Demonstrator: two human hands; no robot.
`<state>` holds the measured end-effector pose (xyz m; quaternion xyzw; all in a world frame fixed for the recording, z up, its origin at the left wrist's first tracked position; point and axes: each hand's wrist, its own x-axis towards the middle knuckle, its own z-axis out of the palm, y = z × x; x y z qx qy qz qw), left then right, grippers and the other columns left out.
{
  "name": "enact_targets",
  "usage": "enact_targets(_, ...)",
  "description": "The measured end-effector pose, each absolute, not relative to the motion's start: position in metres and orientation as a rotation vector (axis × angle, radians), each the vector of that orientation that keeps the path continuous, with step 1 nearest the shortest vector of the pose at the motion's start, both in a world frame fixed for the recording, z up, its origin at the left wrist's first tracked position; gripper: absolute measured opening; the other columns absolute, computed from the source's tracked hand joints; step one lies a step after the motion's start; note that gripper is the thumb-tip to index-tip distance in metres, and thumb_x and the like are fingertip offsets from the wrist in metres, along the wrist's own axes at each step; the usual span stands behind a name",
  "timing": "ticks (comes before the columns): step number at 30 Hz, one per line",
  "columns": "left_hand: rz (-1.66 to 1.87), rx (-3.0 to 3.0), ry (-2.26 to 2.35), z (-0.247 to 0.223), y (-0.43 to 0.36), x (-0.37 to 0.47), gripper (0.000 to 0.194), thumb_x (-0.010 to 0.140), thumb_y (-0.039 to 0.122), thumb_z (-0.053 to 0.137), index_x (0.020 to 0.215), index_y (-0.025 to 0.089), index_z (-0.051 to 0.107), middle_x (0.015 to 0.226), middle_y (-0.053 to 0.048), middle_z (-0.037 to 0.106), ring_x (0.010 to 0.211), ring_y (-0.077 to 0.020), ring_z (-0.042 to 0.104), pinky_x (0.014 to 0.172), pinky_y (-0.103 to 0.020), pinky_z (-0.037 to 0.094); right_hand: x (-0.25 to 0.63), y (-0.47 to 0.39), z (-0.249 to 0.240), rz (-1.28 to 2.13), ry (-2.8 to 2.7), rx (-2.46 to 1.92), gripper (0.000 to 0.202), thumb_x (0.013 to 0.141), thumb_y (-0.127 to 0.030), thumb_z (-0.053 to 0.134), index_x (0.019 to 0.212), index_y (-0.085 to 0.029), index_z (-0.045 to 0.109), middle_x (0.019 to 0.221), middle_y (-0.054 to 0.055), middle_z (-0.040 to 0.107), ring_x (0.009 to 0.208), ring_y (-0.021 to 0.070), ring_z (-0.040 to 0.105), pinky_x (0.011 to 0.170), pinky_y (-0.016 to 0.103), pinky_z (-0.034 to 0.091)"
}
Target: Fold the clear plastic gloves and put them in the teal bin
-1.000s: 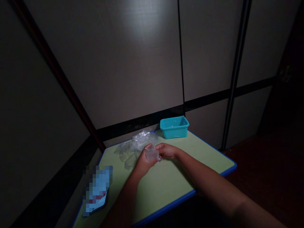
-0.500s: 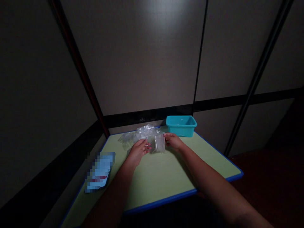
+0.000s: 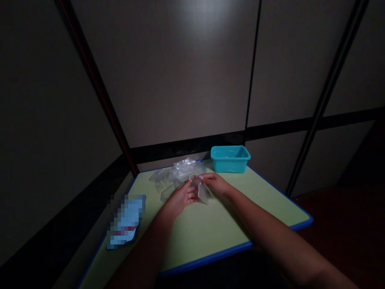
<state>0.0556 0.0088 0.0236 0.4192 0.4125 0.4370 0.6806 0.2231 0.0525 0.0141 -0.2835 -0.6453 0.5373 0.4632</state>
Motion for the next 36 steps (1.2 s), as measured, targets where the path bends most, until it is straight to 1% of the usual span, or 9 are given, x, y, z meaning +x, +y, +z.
enact_targets(3,1.054,0.94,0.894,0.02,0.01,0.058,0.028,0.084,0.041,0.053,0.1,0.019,0.053,0.075,-0.003,0.064,0.057,-0.0143,0.062,0.057,-0.027,0.05,0.215,0.045,0.02,1.107,-1.738,-0.555,0.035,0.072,-0.05,0.063,0.08,-0.017,0.073,0.098,0.01,0.067,0.095,0.0221,0.058,0.09,0.039,0.04)
enact_targets(10,1.087,0.73,0.832,0.021,0.01,0.062,0.033,0.09,0.04,0.042,0.082,0.014,0.06,0.062,-0.005,0.063,0.058,-0.0154,0.062,0.053,-0.023,0.046,0.21,0.036,0.025,0.984,-1.791,-0.488,0.028,0.08,-0.043,0.058,0.081,-0.019,0.073,0.099,0.009,0.067,0.095,0.0198,0.059,0.087,0.037,0.043)
enact_targets(15,1.179,0.697,0.844,0.024,0.009,0.063,0.02,0.085,0.028,0.051,0.074,0.013,0.06,0.055,-0.001,0.058,0.049,-0.0127,0.056,0.047,-0.022,0.041,0.211,0.036,0.027,0.975,-1.736,-0.523,0.028,0.078,-0.043,0.06,0.079,-0.017,0.071,0.089,0.008,0.067,0.085,0.0183,0.06,0.08,0.034,0.045)
enact_targets(20,1.327,0.736,0.891,0.022,0.011,0.057,0.013,0.074,0.025,0.063,0.07,0.015,0.057,0.055,0.003,0.055,0.043,-0.0077,0.048,0.044,-0.019,0.036,0.217,0.044,0.026,1.132,-1.578,-0.639,0.035,0.071,-0.05,0.063,0.065,-0.015,0.065,0.064,0.003,0.063,0.06,0.0125,0.055,0.062,0.027,0.043)
enact_targets(28,1.572,0.868,0.944,0.019,0.02,0.044,0.025,0.071,0.04,0.065,0.075,0.017,0.058,0.091,-0.005,0.065,0.085,-0.0152,0.06,0.074,-0.026,0.045,0.224,0.058,0.015,1.158,-1.263,-0.864,0.036,0.064,-0.05,0.065,0.059,-0.016,0.056,0.046,-0.005,0.046,0.042,0.0068,0.036,0.043,0.021,0.025)
enact_targets(30,1.578,1.039,0.988,0.02,0.018,0.047,0.031,0.075,0.046,0.059,0.088,0.018,0.06,0.103,-0.01,0.063,0.097,-0.0204,0.059,0.082,-0.033,0.044,0.223,0.058,0.012,1.181,-1.302,-0.885,0.035,0.065,-0.05,0.064,0.061,-0.015,0.059,0.045,-0.005,0.044,0.041,0.0068,0.033,0.043,0.022,0.022)
enact_targets(32,1.594,1.458,1.157,0.021,0.012,0.05,0.041,0.078,0.046,0.056,0.11,0.02,0.057,0.127,-0.013,0.051,0.118,-0.0264,0.046,0.095,-0.041,0.036,0.222,0.059,0.01,1.198,-1.352,-0.888,0.035,0.066,-0.05,0.063,0.062,-0.015,0.06,0.047,-0.004,0.046,0.042,0.0073,0.035,0.043,0.022,0.023)
enact_targets(34,1.487,2.039,1.372,0.021,0.005,0.054,0.053,0.079,0.04,0.057,0.128,0.023,0.047,0.147,-0.012,0.025,0.134,-0.0301,0.021,0.105,-0.047,0.021,0.221,0.06,0.008,1.208,-1.371,-0.885,0.035,0.066,-0.049,0.063,0.059,-0.015,0.059,0.05,-0.003,0.049,0.045,0.008,0.038,0.046,0.023,0.026)
enact_targets(36,1.215,2.487,1.49,0.021,-0.002,0.059,0.059,0.081,0.037,0.056,0.136,0.027,0.037,0.152,-0.008,0.003,0.137,-0.0319,0.002,0.107,-0.051,0.009,0.22,0.062,0.007,1.233,-1.341,-0.877,0.034,0.063,-0.048,0.065,0.055,-0.016,0.056,0.052,-0.002,0.051,0.048,0.0086,0.041,0.048,0.023,0.029)
